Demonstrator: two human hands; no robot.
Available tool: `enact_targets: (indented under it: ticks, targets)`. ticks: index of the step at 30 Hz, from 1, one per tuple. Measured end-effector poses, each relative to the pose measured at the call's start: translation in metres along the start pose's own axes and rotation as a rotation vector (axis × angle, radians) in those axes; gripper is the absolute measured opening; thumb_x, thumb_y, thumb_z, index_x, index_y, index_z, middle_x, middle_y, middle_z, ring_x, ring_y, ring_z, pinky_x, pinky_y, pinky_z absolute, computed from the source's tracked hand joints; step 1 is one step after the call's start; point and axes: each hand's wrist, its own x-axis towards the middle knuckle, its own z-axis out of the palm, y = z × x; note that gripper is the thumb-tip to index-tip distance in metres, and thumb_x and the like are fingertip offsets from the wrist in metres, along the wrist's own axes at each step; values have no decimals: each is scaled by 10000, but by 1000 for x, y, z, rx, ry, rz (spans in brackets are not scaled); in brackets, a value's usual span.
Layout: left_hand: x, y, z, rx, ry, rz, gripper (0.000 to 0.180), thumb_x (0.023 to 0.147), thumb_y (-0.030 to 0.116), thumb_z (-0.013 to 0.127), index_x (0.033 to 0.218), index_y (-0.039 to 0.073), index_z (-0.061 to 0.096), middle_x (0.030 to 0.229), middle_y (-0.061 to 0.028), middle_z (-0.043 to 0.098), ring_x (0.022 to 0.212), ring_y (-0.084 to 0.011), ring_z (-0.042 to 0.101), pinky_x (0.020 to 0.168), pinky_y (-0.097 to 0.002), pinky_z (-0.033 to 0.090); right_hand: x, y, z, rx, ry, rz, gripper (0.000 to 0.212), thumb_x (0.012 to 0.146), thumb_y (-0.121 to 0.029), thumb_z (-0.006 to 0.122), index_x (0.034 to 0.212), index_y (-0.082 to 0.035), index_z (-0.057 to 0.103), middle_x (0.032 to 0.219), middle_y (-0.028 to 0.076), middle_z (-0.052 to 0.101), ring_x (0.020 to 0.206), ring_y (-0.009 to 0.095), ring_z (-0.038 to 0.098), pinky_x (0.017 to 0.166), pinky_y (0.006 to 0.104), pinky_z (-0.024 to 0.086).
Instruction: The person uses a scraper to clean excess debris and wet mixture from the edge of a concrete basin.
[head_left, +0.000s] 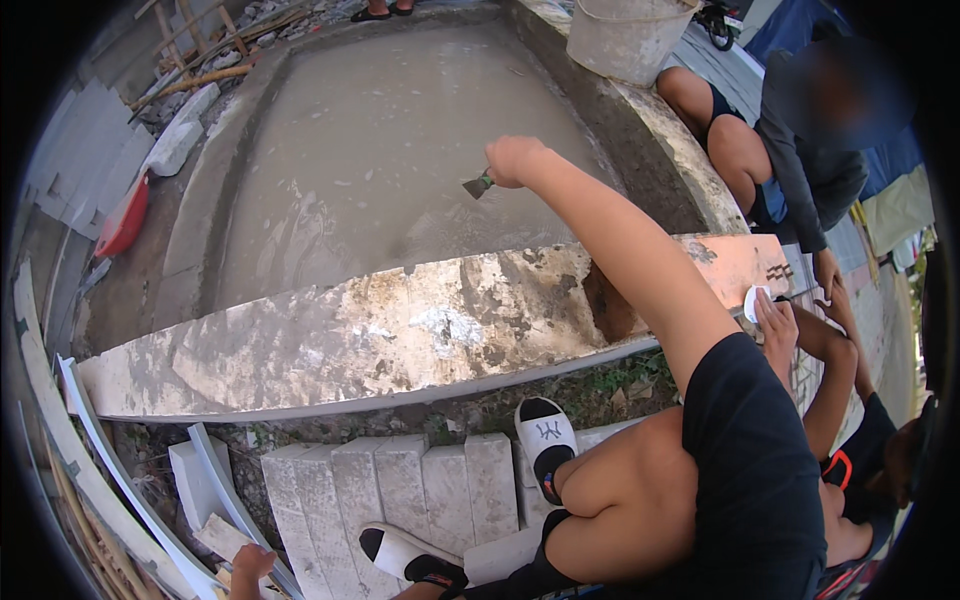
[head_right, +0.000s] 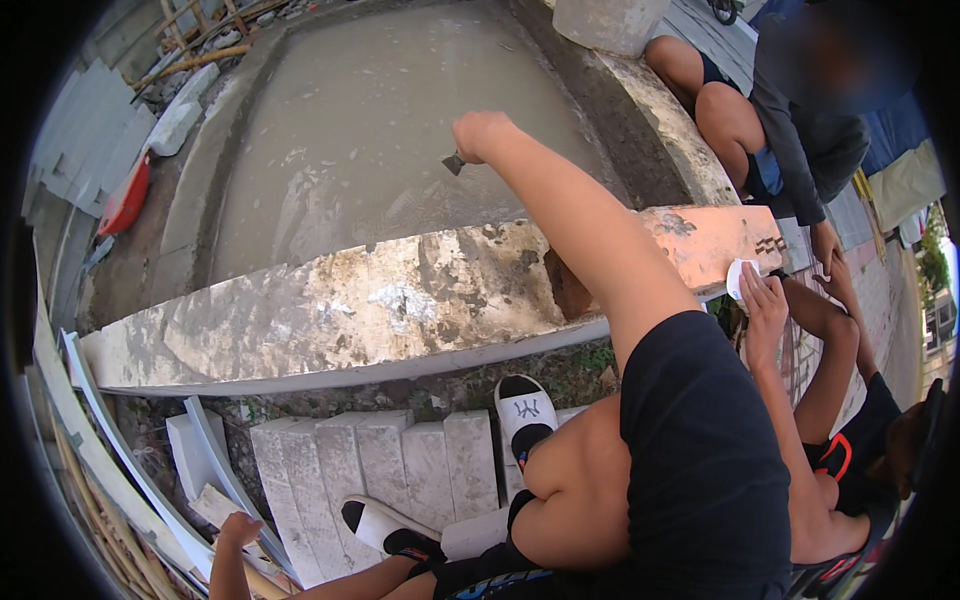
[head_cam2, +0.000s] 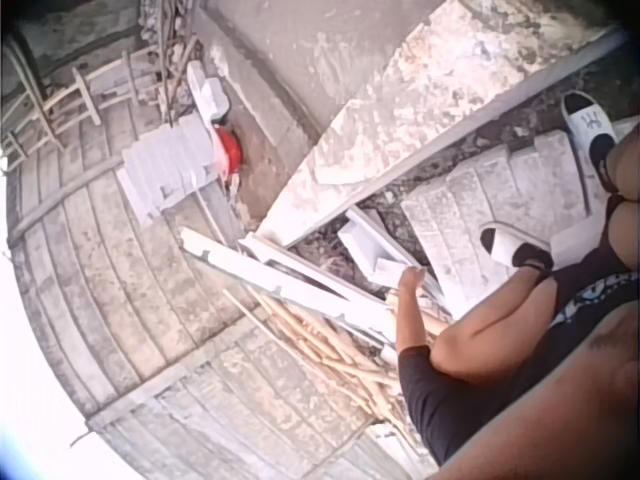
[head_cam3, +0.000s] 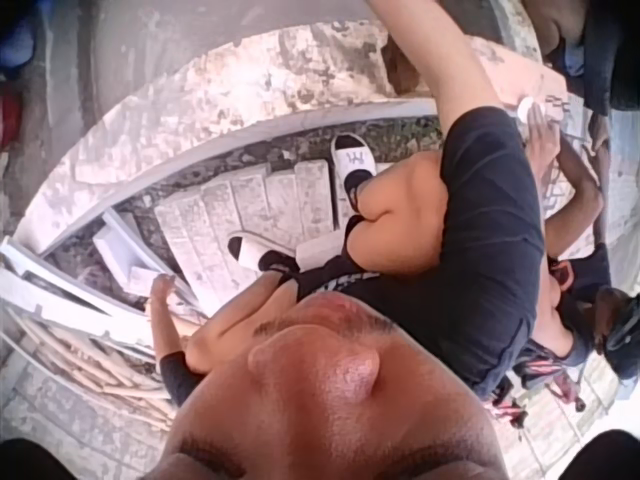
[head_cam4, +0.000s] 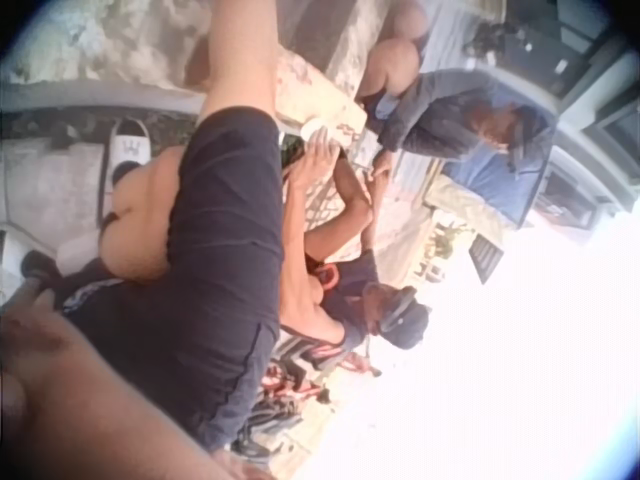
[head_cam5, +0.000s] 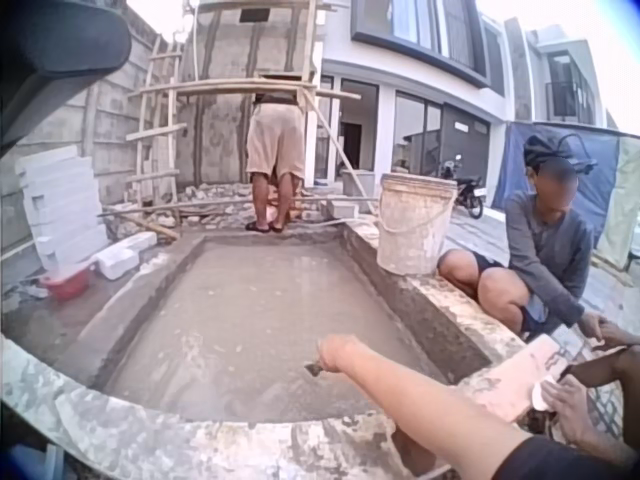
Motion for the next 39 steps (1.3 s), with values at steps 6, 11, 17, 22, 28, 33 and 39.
enact_targets:
  ticks: [6,11,17,22,28,33,39]
  targets:
    - [6,-8,12,25,9,-22,346,837,377,586,827,79,762,815,-62,756,914,-257,713,901,-364,549,-10,-5,-9,-90,-175,-82,321,860,-296,650,1083,-82,736,1139,153,708,1080,339,666,894,443,547]
    - [12,2,10,29,19,14,342,836,375,584,820,85,764,818,-62,756,906,-256,714,902,-367,550,7,14,4,49,-105,-68,397,869,-359,637,1093,-42,720,1149,198,692,1081,364,658,922,449,533]
    - [0,1,2,-51,-8,18,352,844,365,591,888,56,752,809,-74,755,905,-252,718,896,-363,553,0,9,-2,59,-73,-75,451,873,-421,628,1090,-37,722,1135,205,695,1099,357,651,918,453,530]
    - [-3,8,0,-24,-18,-16,355,850,363,595,905,48,748,813,-77,755,910,-249,718,892,-358,553,8,17,9,20,-121,-43,372,847,-393,638,936,-49,750,989,154,734,961,329,694,855,448,548]
    - [5,-6,11,17,35,22,354,848,367,592,896,55,752,820,-75,757,914,-251,715,889,-360,552,3,12,18,-54,-35,-60,334,827,-365,664,911,-54,751,964,141,738,914,315,705,819,439,557]
    - [4,-11,11,31,-4,-7,352,846,368,584,897,65,755,826,-69,758,915,-254,714,886,-359,551,-20,-6,14,-170,-102,-103,315,815,-344,688,926,-56,747,977,141,736,904,308,707,799,431,562]
    - [-3,12,-1,-20,-67,-52,370,839,400,582,917,83,757,919,-81,748,960,-268,701,905,-367,543,-26,10,12,-192,-89,-123,300,800,-319,717,944,-58,742,993,140,733,891,299,710,775,422,568]
